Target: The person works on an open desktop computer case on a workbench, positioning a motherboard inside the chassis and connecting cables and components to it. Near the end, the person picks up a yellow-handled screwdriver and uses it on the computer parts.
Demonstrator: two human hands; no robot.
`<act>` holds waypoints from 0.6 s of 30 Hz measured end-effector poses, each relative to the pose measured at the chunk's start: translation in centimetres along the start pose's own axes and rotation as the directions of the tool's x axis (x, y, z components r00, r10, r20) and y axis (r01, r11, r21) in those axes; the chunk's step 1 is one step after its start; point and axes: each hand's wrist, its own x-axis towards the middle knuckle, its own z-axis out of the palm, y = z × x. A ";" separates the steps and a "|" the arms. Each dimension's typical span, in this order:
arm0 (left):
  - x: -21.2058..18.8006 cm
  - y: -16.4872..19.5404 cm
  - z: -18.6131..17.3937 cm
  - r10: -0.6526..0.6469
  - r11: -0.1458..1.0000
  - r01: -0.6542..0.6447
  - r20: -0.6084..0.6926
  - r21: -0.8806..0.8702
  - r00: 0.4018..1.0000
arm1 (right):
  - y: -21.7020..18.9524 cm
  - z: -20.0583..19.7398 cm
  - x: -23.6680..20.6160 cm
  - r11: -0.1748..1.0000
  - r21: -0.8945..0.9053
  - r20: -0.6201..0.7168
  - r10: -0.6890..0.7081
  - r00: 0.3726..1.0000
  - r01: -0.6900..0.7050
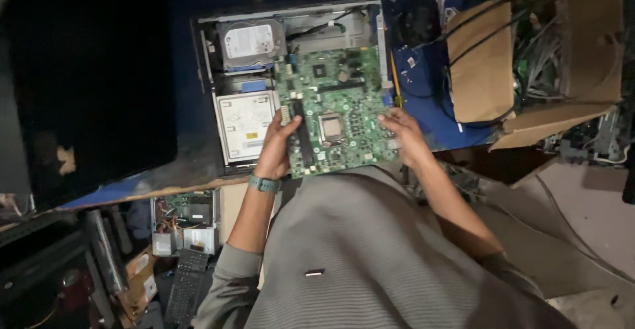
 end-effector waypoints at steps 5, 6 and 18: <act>-0.3 0.5 -0.6 0.082 0.996 -0.079 -0.066 0.047 0.994 | -2.3 0.1 0.1 0.890 -0.348 0.081 -0.284 0.955 0.294; -0.2 0.6 -0.8 0.117 0.990 -0.112 -0.060 0.080 0.991 | -3.0 -0.2 0.1 0.864 -0.389 0.053 -0.326 0.944 0.321; 4.8 1.9 -2.5 0.305 0.843 -0.261 -0.017 0.470 0.952 | -3.8 -3.0 2.4 0.859 -0.321 0.033 -0.411 0.911 0.399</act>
